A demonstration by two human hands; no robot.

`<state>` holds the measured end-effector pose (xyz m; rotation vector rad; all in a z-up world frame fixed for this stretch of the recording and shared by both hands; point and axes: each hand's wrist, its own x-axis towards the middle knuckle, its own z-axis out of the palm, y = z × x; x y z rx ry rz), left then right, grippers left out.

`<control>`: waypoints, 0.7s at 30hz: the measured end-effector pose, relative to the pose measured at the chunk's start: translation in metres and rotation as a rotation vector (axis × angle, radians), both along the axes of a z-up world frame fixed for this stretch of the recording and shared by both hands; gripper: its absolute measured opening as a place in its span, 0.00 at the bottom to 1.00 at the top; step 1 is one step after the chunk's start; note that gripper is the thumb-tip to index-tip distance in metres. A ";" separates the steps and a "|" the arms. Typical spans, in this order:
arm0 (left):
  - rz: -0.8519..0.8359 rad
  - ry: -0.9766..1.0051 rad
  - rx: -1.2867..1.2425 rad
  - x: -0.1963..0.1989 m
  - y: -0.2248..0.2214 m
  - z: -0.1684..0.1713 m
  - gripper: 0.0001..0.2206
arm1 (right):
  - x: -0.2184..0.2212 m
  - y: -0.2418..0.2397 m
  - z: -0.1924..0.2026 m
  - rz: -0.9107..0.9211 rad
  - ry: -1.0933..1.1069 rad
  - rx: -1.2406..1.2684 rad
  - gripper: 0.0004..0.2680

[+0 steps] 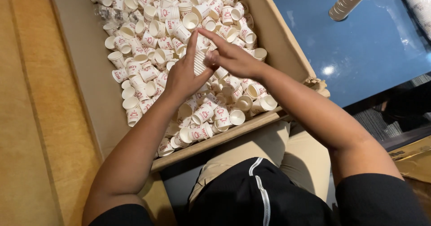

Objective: Stacking and sorting small paper cups from a large box into stacks.

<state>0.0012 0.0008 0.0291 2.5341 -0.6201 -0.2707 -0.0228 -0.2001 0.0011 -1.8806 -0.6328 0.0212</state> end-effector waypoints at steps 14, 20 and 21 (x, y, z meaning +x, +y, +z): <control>-0.244 -0.300 -0.289 -0.015 -0.002 -0.018 0.27 | 0.065 -0.039 -0.185 -0.015 0.350 -0.914 0.14; -0.223 -0.257 -0.250 -0.010 -0.003 -0.024 0.28 | 0.045 -0.032 -0.090 -0.219 0.185 -0.916 0.28; -0.215 -0.254 -0.229 -0.009 -0.004 -0.024 0.28 | 0.040 -0.029 -0.071 -0.252 0.226 -0.940 0.26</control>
